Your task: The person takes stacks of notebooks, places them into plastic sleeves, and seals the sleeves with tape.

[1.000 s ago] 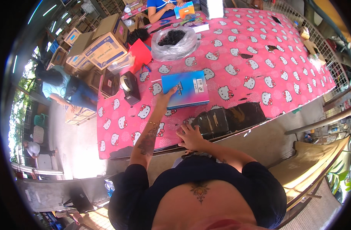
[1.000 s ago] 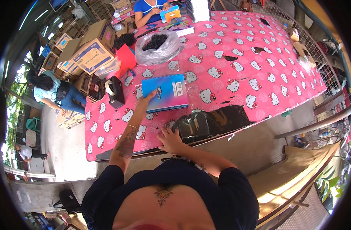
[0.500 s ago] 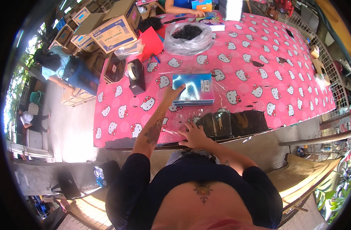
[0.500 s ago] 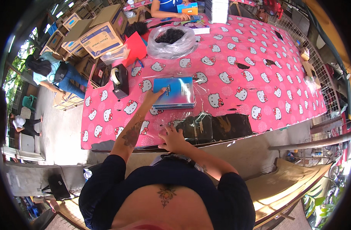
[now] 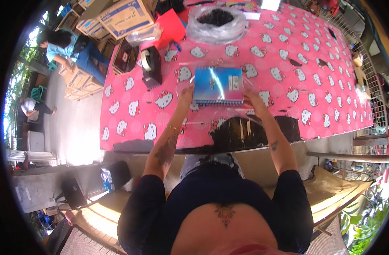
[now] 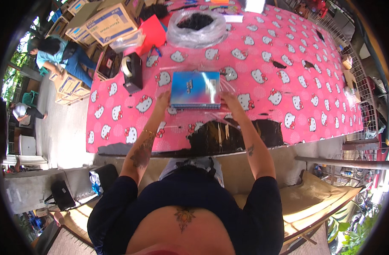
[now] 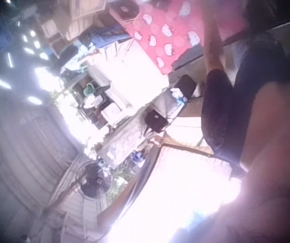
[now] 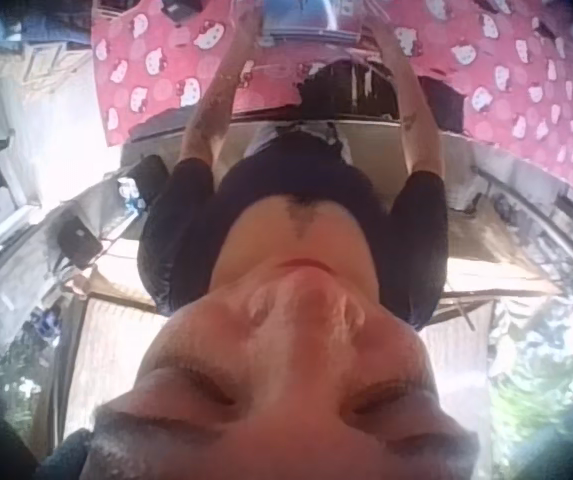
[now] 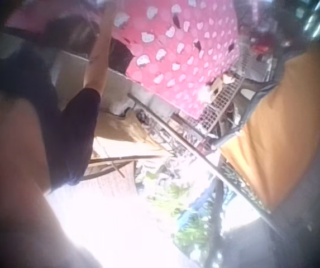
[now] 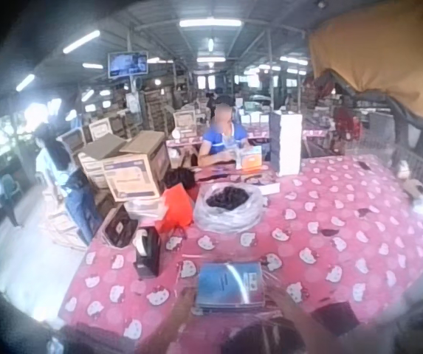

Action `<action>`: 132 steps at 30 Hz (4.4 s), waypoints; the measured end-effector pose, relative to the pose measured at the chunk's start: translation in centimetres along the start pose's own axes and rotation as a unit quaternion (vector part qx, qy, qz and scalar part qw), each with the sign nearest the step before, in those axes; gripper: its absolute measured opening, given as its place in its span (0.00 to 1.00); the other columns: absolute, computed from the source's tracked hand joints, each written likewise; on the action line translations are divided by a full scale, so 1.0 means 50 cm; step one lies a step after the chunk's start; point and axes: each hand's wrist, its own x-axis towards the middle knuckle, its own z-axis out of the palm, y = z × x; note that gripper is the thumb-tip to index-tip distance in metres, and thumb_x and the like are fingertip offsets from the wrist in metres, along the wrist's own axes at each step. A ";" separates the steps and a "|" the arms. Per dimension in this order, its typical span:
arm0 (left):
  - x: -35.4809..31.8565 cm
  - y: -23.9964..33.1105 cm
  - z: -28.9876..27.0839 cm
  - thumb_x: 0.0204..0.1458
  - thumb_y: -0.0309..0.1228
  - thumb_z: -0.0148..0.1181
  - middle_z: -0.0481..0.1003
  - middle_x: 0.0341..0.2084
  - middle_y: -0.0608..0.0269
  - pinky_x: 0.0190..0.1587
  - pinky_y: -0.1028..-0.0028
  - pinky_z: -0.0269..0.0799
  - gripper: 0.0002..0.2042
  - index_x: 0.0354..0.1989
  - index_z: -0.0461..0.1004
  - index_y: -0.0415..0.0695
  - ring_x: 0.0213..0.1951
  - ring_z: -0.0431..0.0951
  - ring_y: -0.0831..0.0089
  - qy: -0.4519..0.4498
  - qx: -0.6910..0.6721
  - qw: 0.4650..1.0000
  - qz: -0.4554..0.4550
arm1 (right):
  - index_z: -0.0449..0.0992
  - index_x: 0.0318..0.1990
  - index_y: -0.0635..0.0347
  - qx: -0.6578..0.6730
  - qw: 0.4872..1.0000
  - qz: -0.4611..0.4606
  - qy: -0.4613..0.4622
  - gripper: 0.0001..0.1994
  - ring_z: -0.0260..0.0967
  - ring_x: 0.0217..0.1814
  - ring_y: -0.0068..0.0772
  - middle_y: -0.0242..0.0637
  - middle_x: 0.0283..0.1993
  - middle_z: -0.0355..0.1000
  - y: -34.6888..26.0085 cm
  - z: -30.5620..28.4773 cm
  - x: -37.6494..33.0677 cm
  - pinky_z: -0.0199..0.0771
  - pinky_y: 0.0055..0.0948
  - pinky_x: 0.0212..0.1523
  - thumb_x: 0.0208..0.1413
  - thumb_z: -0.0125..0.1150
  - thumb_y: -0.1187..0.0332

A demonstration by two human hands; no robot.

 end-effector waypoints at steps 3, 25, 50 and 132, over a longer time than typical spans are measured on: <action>-0.030 0.018 0.019 0.55 0.53 0.57 0.74 0.49 0.63 0.51 0.69 0.66 0.29 0.57 0.70 0.43 0.49 0.72 0.71 -0.031 -0.052 0.998 0.031 | 0.67 0.60 0.57 0.008 1.000 0.015 0.024 0.28 0.66 0.58 0.33 0.37 0.57 0.69 0.014 -0.021 -0.011 0.66 0.36 0.58 0.57 0.60 0.50; -0.231 0.061 -0.141 0.54 0.21 0.60 0.79 0.36 0.62 0.42 0.75 0.72 0.04 0.37 0.79 0.37 0.37 0.77 0.74 -0.170 0.283 0.906 0.266 | 0.78 0.48 0.50 -0.540 0.801 -0.224 -0.129 0.15 0.71 0.51 0.41 0.36 0.45 0.76 0.054 -0.080 -0.212 0.63 0.38 0.60 0.52 0.67 0.68; 0.333 0.254 0.219 0.51 0.30 0.53 0.77 0.36 0.52 0.46 0.51 0.71 0.08 0.34 0.78 0.42 0.44 0.77 0.51 0.064 0.481 0.710 0.510 | 0.64 0.65 0.46 -0.608 0.719 -0.322 0.099 0.32 0.47 0.74 0.48 0.42 0.72 0.52 -0.002 0.268 -0.066 0.43 0.66 0.68 0.55 0.57 0.46; -0.091 0.175 -0.034 0.45 0.42 0.64 0.79 0.16 0.64 0.30 0.70 0.75 0.14 0.25 0.83 0.41 0.21 0.80 0.71 0.027 0.113 0.961 0.250 | 0.72 0.53 0.60 -0.670 0.590 -0.440 0.092 0.29 0.69 0.54 0.32 0.34 0.48 0.69 -0.020 0.134 -0.042 0.65 0.36 0.53 0.43 0.68 0.55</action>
